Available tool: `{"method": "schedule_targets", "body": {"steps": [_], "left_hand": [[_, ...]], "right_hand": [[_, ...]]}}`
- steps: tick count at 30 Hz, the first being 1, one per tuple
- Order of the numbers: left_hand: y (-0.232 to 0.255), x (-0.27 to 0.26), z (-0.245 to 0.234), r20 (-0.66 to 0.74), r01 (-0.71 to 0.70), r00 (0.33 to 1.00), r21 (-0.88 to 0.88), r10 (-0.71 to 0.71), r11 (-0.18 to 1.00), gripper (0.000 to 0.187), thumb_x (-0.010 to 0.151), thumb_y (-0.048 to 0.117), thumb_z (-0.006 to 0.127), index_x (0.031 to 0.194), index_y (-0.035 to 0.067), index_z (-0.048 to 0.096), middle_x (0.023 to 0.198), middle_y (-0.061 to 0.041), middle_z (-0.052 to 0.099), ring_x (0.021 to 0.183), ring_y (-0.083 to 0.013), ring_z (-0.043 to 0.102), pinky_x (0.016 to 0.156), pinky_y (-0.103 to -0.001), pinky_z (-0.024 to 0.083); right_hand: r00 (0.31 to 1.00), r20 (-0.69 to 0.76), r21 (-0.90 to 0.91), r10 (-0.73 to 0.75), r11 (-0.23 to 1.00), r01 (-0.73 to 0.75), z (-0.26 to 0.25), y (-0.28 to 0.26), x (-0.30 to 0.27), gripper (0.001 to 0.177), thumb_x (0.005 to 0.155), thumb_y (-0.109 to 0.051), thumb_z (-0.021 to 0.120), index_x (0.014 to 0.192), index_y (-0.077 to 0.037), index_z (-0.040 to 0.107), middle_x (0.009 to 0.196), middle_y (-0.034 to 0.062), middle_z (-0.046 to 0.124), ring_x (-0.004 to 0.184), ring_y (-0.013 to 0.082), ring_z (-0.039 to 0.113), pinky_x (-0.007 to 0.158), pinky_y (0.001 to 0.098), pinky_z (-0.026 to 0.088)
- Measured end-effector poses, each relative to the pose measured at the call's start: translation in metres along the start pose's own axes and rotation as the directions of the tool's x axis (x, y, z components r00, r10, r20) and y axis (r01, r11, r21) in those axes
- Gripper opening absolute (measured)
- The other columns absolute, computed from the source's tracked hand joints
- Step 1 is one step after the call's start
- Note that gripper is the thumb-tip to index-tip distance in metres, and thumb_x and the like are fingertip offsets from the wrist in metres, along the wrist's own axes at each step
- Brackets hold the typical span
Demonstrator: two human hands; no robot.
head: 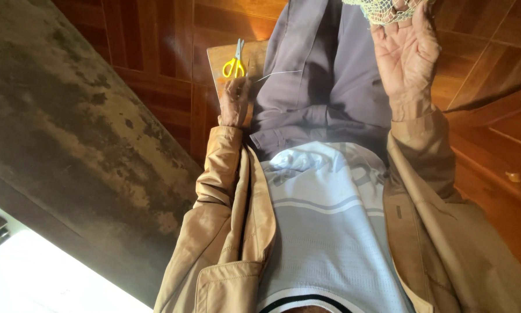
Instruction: Repairing or weaving a fine-mesh fishing net using a shuttle tool and thread.
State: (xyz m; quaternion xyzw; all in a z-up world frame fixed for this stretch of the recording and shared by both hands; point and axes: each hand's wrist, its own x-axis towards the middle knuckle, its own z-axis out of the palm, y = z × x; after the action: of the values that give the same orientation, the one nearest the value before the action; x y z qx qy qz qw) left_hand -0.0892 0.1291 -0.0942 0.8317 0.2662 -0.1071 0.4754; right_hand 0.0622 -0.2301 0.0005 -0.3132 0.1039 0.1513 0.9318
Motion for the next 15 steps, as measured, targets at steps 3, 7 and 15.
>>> {"method": "schedule_targets", "body": {"steps": [3,7,15], "left_hand": [[-0.005,-0.004,0.000,0.002,0.017,1.000,0.101,-0.018,0.995,0.027,0.096,0.045,0.065,0.110,0.023,0.073,0.109,-0.006,0.069,0.102,-0.0265,0.070,0.087,-0.040,0.054],[0.005,-0.007,-0.005,0.103,0.033,0.993,0.238,-0.059,0.971,0.034,0.095,0.055,0.058,0.116,0.030,0.068,0.112,-0.006,0.066,0.107,-0.0321,0.067,0.088,-0.044,0.049],[-0.033,0.009,-0.006,-0.170,-0.104,0.972,0.321,0.165,0.941,0.019,0.097,0.042,0.068,0.110,0.028,0.073,0.110,0.006,0.068,0.079,-0.0205,0.070,0.068,-0.037,0.054]], "right_hand": [[1.000,-0.011,0.031,0.010,0.999,-0.009,0.000,0.004,0.004,0.014,0.114,-0.026,0.061,0.120,-0.027,0.073,0.123,-0.0051,0.065,0.120,0.0125,0.054,0.099,0.0316,0.039],[0.997,0.079,0.094,0.004,0.996,-0.011,0.020,0.018,0.004,0.030,0.110,-0.029,0.062,0.138,-0.020,0.061,0.142,0.0024,0.062,0.143,0.0203,0.055,0.137,0.0417,0.041],[0.977,0.212,0.077,0.033,0.996,-0.050,0.069,0.038,-0.002,0.028,0.102,-0.035,0.076,0.121,-0.016,0.069,0.137,0.0059,0.065,0.133,0.0242,0.056,0.121,0.0479,0.045]]}}
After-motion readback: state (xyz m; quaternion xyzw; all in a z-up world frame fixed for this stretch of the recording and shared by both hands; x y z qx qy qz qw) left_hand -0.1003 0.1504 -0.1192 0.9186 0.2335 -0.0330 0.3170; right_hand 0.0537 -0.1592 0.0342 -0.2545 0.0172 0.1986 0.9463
